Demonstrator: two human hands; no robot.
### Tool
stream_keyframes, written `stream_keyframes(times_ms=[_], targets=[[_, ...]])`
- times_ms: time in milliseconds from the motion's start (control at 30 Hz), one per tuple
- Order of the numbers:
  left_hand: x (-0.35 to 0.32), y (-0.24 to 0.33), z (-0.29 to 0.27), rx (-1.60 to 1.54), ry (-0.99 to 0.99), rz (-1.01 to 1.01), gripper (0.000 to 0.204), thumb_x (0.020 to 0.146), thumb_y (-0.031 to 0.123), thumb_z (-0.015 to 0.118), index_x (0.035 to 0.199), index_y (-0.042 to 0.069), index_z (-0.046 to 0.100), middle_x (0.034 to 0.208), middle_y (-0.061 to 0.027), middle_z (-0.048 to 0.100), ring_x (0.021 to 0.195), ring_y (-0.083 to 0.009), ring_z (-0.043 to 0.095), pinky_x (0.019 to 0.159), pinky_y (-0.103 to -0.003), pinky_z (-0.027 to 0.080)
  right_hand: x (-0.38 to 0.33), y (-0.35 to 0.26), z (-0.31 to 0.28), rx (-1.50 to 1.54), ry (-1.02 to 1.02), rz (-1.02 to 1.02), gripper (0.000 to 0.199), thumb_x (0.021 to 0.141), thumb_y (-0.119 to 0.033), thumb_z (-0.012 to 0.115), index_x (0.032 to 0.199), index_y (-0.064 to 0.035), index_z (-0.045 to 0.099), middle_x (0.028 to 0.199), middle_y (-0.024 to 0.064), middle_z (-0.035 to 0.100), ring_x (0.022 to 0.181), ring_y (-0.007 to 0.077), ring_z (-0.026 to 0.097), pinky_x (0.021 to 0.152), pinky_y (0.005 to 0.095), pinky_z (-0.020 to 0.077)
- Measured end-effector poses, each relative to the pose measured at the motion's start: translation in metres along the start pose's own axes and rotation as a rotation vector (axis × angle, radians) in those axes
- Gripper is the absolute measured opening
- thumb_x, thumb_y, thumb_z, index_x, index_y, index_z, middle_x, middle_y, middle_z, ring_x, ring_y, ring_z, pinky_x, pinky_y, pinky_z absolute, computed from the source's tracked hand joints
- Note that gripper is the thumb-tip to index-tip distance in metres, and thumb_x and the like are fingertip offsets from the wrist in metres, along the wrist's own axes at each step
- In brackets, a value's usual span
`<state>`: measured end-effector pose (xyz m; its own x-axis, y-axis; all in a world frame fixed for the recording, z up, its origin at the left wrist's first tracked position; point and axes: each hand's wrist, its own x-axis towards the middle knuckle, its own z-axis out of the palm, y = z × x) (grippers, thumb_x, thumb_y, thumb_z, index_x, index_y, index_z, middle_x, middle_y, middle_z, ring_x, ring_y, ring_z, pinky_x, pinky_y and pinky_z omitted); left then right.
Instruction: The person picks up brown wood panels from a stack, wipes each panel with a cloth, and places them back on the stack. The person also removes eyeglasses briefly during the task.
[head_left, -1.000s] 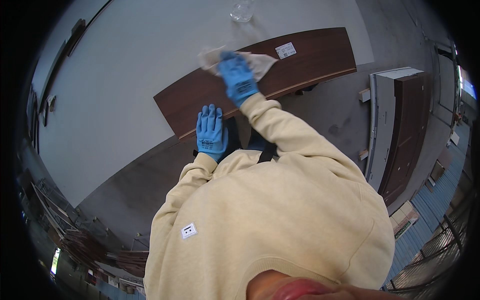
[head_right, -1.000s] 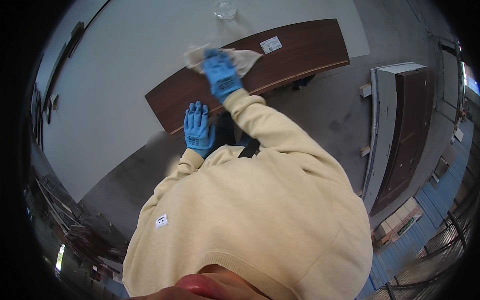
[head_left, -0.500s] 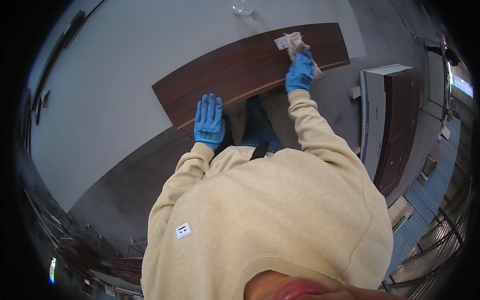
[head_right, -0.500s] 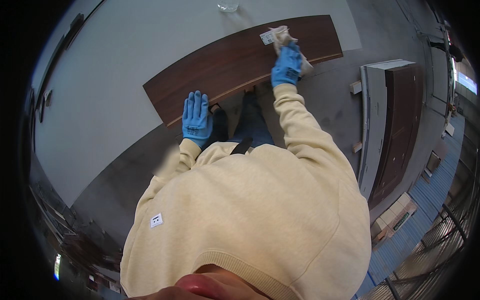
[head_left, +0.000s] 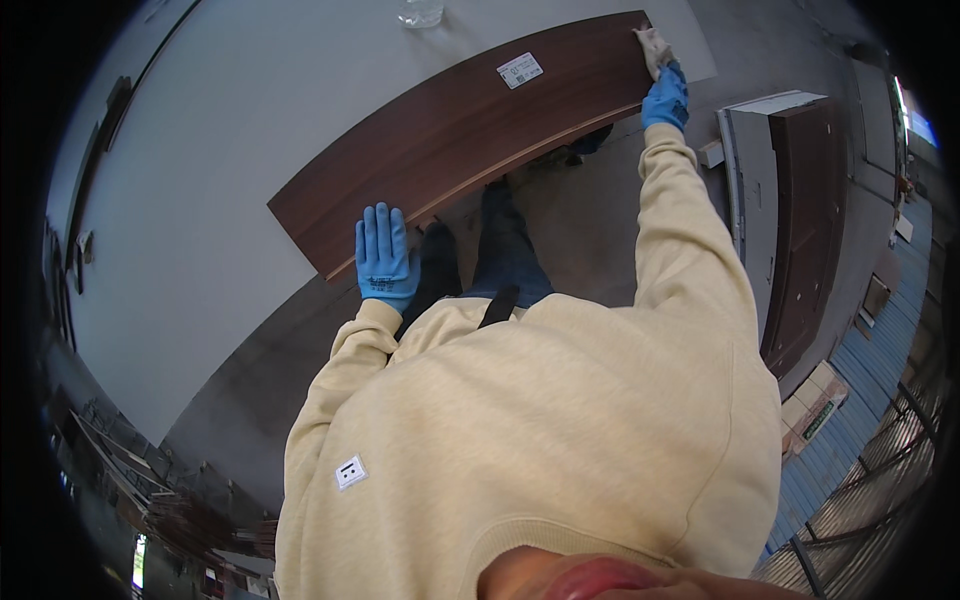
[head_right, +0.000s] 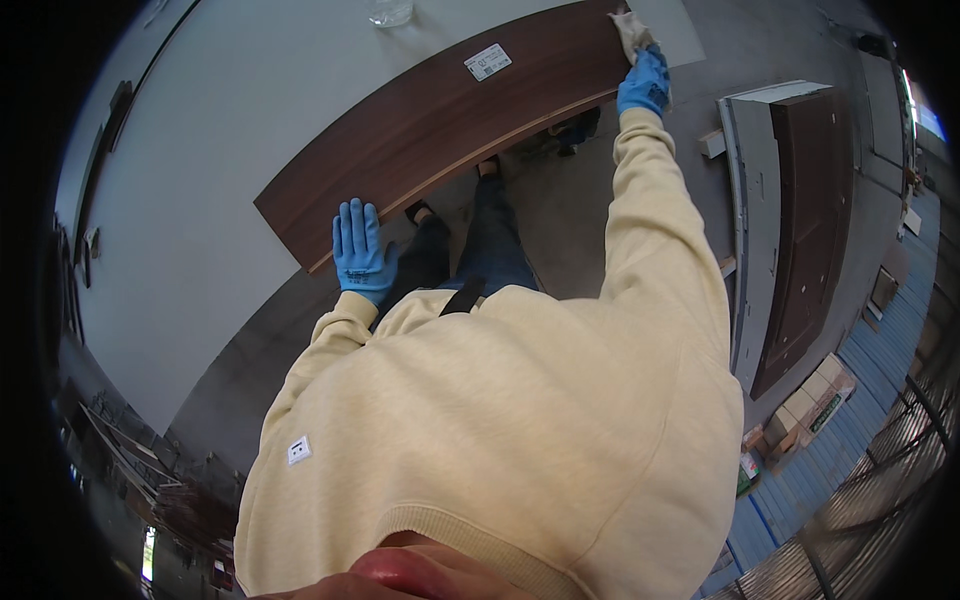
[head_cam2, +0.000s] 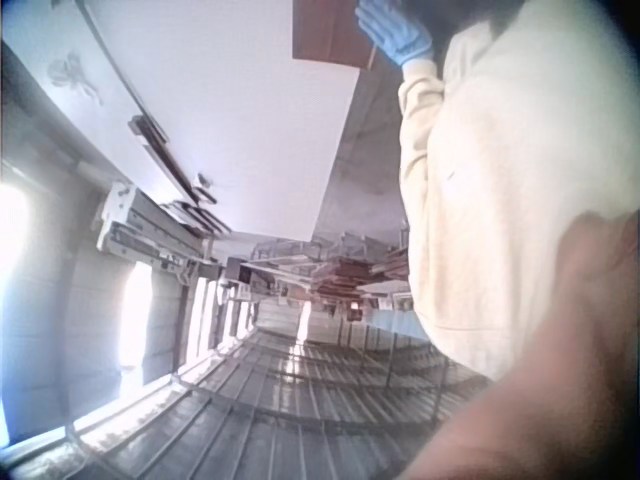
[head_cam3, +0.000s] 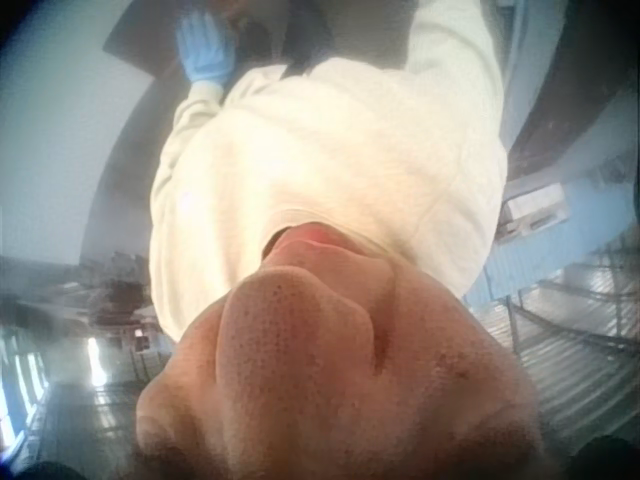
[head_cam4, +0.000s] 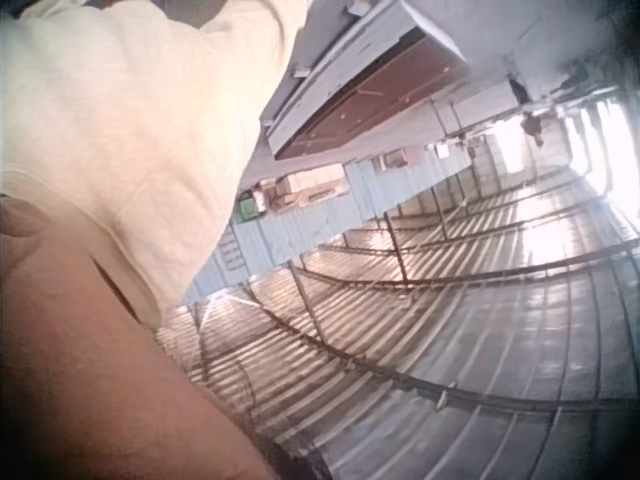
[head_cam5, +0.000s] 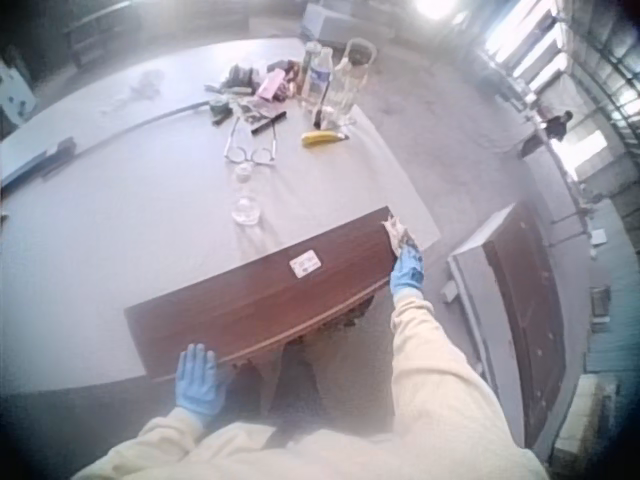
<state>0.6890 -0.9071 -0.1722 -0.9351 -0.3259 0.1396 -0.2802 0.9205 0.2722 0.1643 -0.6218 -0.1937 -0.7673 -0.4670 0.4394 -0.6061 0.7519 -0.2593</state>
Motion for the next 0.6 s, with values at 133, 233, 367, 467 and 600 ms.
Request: stream_keyframes(times_ms=[133, 233, 367, 467, 600], targets=[[-0.004, 0.005, -0.002, 0.004, 0.026, -0.035, 0.091, 0.078, 0.027, 0.076, 0.158, 0.001, 0.04, 0.164, -0.0234, 0.037, 0.152, -0.044, 0.035, 0.126, -0.057, 0.027, -0.031, -0.093, 0.001, -0.019, 0.094, -0.001, 0.042, 0.097, -0.005, 0.053, 0.138, 0.0, 0.058, 0.139, 0.0245, 0.061, 0.13, 0.0442, 0.055, 0.114, 0.0515, 0.0413], [-0.003, 0.011, -0.011, -0.023, -0.013, -0.071, 0.083, 0.083, 0.022, 0.072, 0.157, 0.0, 0.041, 0.163, -0.0242, 0.039, 0.151, -0.0463, 0.036, 0.125, -0.059, 0.027, -0.103, -0.231, -0.015, 0.166, -0.283, -0.097, 0.056, 0.088, -0.001, 0.059, 0.143, 0.0027, 0.052, 0.148, 0.0275, 0.053, 0.14, 0.045, 0.048, 0.121, 0.0544, 0.034], [0.0, 0.009, -0.012, -0.013, -0.053, -0.047, 0.087, 0.08, 0.023, 0.074, 0.157, -0.001, 0.04, 0.163, -0.0244, 0.038, 0.152, -0.0463, 0.035, 0.125, -0.058, 0.027, -0.182, -0.337, -0.019, 0.382, -0.501, -0.494, 0.065, 0.087, -0.014, 0.069, 0.15, -0.0078, 0.052, 0.162, 0.015, 0.042, 0.149, 0.0373, 0.041, 0.124, 0.0536, 0.0285], [0.0, 0.004, -0.013, -0.021, -0.046, -0.014, 0.088, 0.079, 0.022, 0.073, 0.157, 0.0, 0.04, 0.164, -0.0244, 0.038, 0.152, -0.0461, 0.035, 0.126, -0.058, 0.027, -0.158, -0.282, -0.018, 0.425, -0.583, -0.475, 0.061, 0.085, -0.011, 0.07, 0.145, -0.0086, 0.056, 0.157, 0.0142, 0.048, 0.147, 0.0372, 0.043, 0.124, 0.0533, 0.0291], [0.001, 0.007, -0.017, -0.021, -0.064, -0.024, 0.089, 0.079, 0.021, 0.073, 0.158, 0.0, 0.039, 0.164, -0.024, 0.038, 0.152, -0.0457, 0.035, 0.125, -0.058, 0.027, -0.075, -0.127, -0.019, 0.232, -0.079, -0.127, 0.042, 0.089, 0.002, 0.057, 0.131, -0.0033, 0.061, 0.146, 0.0209, 0.057, 0.138, 0.0434, 0.049, 0.118, 0.0533, 0.0386]])
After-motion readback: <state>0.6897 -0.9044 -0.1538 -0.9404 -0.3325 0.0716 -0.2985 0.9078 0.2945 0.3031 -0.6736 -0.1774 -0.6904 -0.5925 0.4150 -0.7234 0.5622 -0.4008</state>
